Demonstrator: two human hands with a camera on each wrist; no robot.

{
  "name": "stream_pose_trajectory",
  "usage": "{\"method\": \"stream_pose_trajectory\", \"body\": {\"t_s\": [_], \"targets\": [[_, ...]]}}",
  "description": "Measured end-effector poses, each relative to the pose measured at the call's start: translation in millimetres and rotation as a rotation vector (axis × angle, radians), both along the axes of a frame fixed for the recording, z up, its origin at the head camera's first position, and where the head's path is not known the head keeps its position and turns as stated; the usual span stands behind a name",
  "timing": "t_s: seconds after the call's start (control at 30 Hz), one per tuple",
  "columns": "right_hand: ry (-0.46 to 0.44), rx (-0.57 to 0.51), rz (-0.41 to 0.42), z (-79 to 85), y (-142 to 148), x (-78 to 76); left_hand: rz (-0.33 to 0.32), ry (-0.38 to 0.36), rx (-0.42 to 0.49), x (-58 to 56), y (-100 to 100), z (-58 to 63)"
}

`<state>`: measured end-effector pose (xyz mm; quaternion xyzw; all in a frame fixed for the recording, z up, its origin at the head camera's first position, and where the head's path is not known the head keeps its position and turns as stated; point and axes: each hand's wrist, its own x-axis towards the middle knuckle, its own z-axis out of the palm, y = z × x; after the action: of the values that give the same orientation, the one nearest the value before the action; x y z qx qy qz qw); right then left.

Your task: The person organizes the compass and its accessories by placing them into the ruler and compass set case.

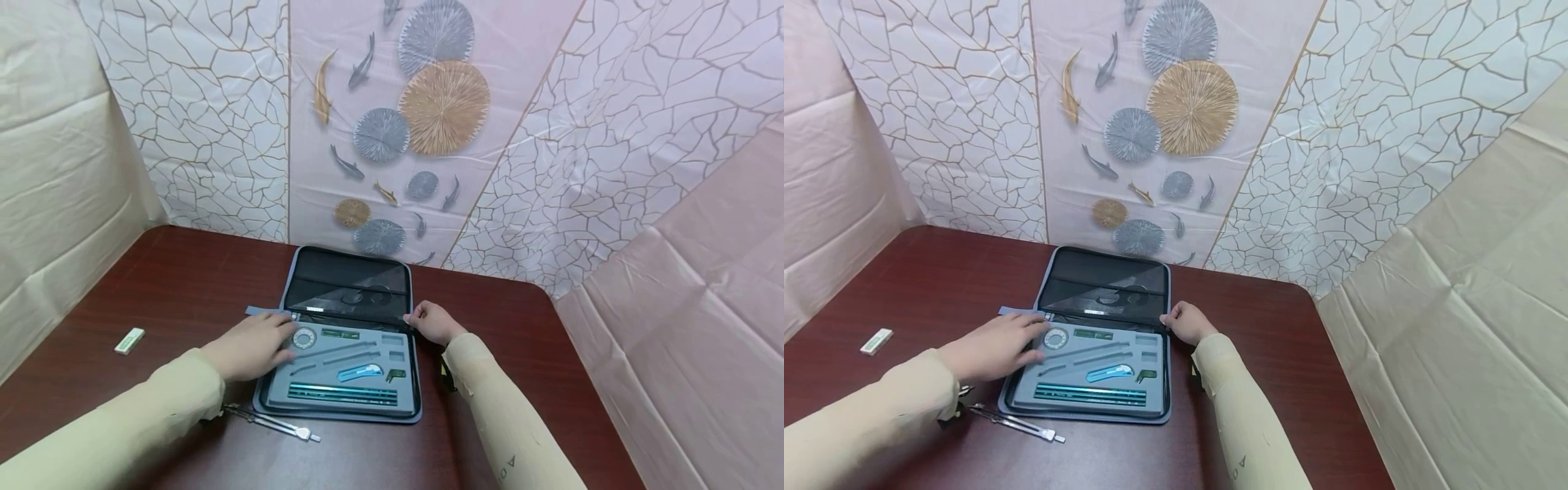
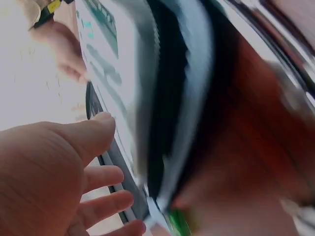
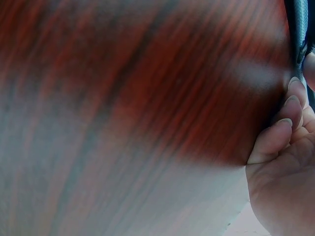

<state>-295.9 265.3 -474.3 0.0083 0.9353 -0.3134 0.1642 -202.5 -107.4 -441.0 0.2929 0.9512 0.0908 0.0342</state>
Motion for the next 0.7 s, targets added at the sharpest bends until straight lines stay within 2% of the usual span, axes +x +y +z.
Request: {"method": "stream_pose_trajectory", "body": {"t_s": [0.27,0.4,0.7], "targets": [[0.001,-0.004,0.004,-0.8,1.3,0.4,0.091,0.112,-0.005,-3.1,-44.4,-8.8],[0.003,-0.007,0.0,0.3,0.6,1.3,0.136,0.118,-0.008,-0.7,-66.6,-12.6],[-0.003,-0.001,0.001,-0.4,0.3,-0.5,0.267,0.151,-0.015,4.7,-124.9,-12.4]]}}
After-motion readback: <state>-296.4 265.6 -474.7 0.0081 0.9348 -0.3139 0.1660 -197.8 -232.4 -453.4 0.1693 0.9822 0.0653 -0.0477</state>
